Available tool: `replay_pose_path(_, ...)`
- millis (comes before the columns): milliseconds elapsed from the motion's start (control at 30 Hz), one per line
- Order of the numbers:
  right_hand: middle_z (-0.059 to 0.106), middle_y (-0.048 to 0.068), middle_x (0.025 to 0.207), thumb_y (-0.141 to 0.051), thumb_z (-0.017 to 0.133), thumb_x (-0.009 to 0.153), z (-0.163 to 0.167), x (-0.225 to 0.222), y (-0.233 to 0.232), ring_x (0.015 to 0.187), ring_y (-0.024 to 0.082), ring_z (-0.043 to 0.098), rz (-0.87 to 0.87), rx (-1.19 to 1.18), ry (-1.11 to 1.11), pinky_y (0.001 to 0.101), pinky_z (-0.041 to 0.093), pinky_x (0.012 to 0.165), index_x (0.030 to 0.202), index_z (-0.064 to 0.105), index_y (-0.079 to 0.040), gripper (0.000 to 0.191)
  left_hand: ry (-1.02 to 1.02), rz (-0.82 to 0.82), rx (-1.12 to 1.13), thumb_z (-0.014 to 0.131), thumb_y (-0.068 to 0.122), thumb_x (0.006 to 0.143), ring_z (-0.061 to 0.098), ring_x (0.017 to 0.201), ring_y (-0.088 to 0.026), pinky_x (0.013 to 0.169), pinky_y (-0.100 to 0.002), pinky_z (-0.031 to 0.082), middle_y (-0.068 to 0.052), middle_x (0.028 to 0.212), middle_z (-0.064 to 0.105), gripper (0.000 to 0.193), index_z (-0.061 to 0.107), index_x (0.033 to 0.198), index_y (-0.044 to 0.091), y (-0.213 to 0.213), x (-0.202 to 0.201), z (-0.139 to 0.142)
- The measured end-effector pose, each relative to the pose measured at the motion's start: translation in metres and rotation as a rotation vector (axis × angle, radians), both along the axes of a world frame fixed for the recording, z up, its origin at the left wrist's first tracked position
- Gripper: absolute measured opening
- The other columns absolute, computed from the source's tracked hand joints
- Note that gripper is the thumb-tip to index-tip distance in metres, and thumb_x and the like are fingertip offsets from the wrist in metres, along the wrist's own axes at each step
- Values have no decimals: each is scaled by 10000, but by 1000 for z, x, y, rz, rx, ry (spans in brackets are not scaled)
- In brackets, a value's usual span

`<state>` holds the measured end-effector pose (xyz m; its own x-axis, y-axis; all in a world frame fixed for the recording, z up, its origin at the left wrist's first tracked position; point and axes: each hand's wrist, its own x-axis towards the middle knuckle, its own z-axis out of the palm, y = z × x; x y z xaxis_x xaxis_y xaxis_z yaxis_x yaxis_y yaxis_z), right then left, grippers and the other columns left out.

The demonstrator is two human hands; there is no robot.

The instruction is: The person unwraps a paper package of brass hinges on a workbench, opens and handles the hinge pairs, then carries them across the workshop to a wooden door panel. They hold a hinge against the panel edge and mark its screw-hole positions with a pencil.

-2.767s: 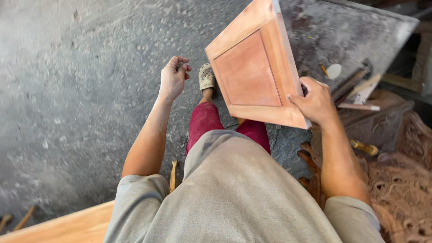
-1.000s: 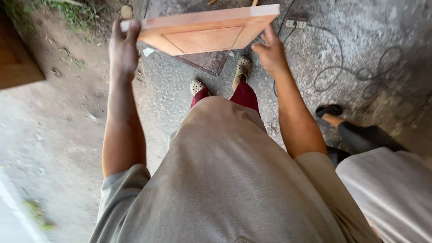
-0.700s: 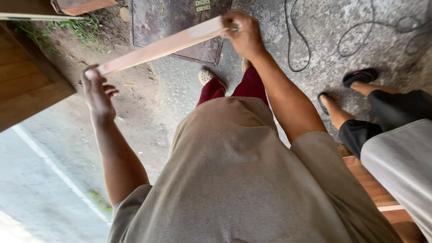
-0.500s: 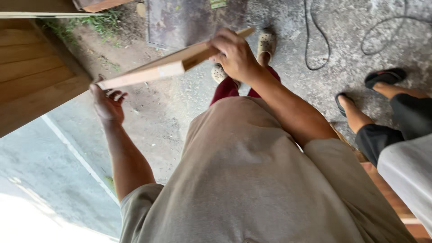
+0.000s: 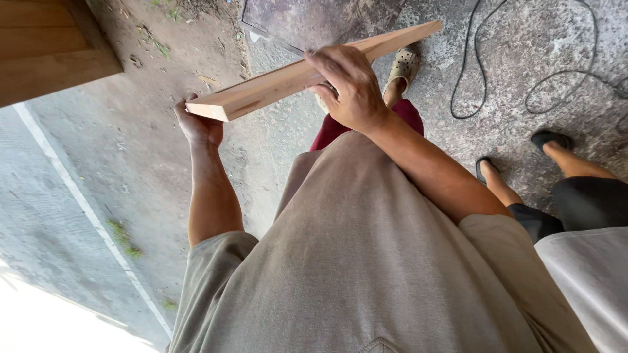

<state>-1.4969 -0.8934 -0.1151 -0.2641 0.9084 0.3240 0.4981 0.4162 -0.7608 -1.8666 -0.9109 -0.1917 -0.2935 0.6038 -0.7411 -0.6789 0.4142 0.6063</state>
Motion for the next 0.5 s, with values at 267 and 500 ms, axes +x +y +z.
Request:
replay_pose_path(267,277,204,1714,-120,775,1001,-59,40,-8,1577,439,275,-258,-167,-497,559,190,1323,1682,128,-49,942,34,27,-82,408,471,929,568,1212,-365,1008,-554,506,-167,1299,545,558,475,1317,76,-12,-11,-2)
replay_pose_path(500,271,301,1676,-78,806,913,-20,48,-26,1553,453,275,-203,-348,-410,545,243,1310,1660,165,12,989,14,-71,-55,385,482,920,567,1253,-357,1017,-539,508,-178,1332,547,634,461,1387,61,-23,-25,-11)
